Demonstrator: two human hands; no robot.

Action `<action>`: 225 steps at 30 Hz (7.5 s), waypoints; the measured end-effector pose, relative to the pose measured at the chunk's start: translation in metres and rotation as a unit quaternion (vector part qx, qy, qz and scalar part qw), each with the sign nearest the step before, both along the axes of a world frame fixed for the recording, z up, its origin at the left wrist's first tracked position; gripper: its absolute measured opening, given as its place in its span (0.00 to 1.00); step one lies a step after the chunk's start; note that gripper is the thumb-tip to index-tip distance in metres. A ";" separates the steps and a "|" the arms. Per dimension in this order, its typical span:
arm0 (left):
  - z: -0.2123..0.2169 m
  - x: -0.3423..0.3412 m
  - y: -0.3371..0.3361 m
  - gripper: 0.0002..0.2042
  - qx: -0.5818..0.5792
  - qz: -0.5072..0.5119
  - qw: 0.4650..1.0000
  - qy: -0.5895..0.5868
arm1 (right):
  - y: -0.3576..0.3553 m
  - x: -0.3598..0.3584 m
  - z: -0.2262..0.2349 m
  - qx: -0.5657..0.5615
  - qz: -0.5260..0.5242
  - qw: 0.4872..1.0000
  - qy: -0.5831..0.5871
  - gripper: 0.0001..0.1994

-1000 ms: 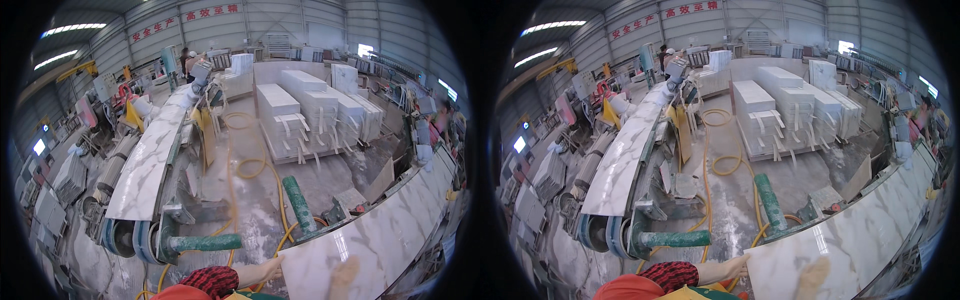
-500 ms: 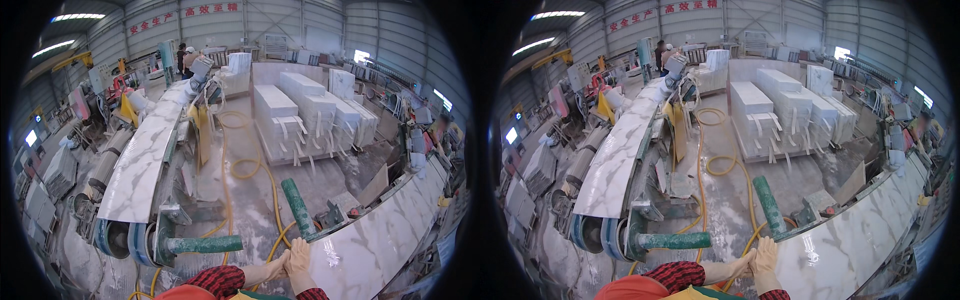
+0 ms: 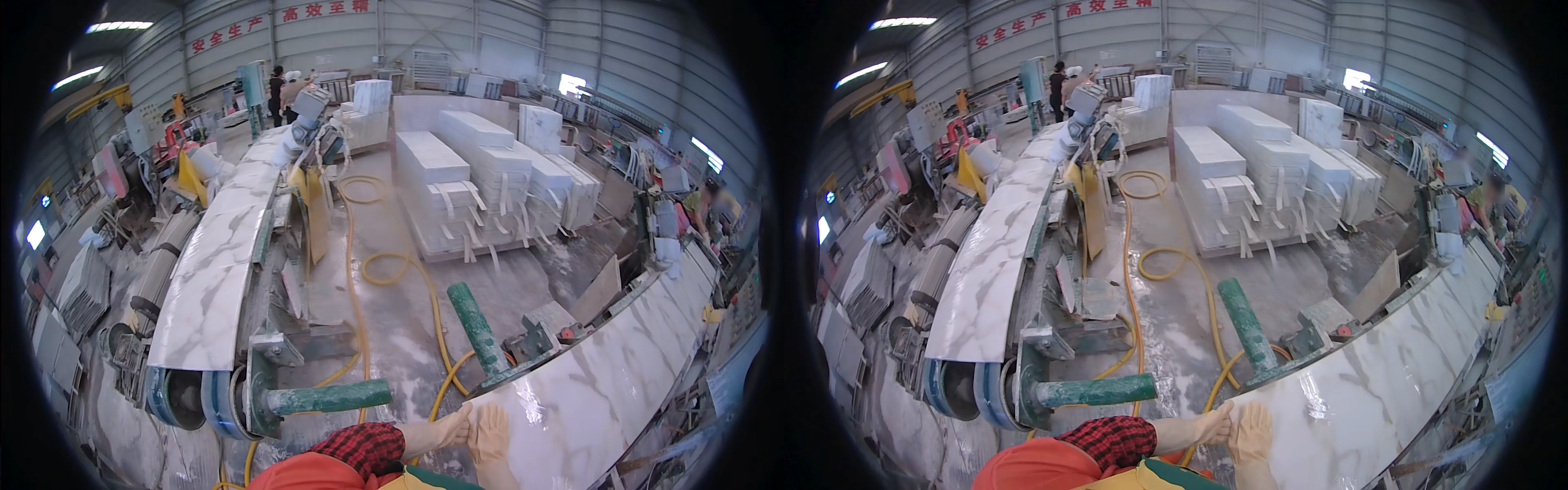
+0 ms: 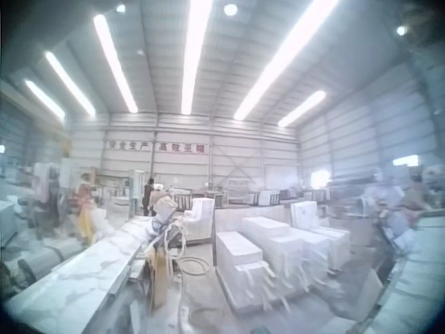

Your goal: The person repeatedly lifts large white marble-patterned stone slabs from a conveyor belt and places them onto a stack. The person wears gloves and an apron while performing this repetitive task in a factory setting.

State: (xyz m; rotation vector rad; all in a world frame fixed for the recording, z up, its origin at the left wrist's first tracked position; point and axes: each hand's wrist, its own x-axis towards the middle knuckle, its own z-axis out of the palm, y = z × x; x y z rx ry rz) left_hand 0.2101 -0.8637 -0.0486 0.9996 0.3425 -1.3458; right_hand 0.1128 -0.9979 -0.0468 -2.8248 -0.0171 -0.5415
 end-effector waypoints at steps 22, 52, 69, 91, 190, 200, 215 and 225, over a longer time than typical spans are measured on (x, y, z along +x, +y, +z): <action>0.032 -0.004 -0.013 0.34 0.006 -0.001 0.998 -0.057 | -0.042 -0.301 0.041 -0.012 -0.186 0.982 0.029 0.26; -0.003 -0.044 0.190 0.29 0.160 0.251 0.939 -0.171 | -0.062 -0.084 0.006 -0.040 0.017 0.992 0.119 0.39; -0.033 -0.237 0.387 0.24 0.372 0.323 0.859 -0.138 | -0.090 -0.079 -0.014 -0.089 0.049 0.992 0.079 0.44; -0.012 -0.359 0.609 0.25 0.454 0.505 0.717 -0.158 | 0.407 0.066 0.079 0.076 0.369 0.914 0.152 0.32; 0.075 -0.031 0.933 0.20 0.609 0.055 0.390 -0.688 | 0.673 0.018 0.023 -0.054 0.132 0.989 -0.049 0.33; 0.068 -0.036 0.935 0.22 0.590 0.039 0.426 -0.685 | 0.668 -0.026 0.028 -0.030 0.128 0.991 -0.035 0.32; 0.062 -0.040 0.931 0.16 0.585 0.071 0.329 -0.738 | 0.660 -0.046 0.037 -0.010 0.124 0.992 -0.027 0.29; 0.060 -0.014 0.942 0.20 0.566 0.001 0.341 -0.751 | 0.674 -0.014 0.099 0.015 0.139 0.984 0.108 0.23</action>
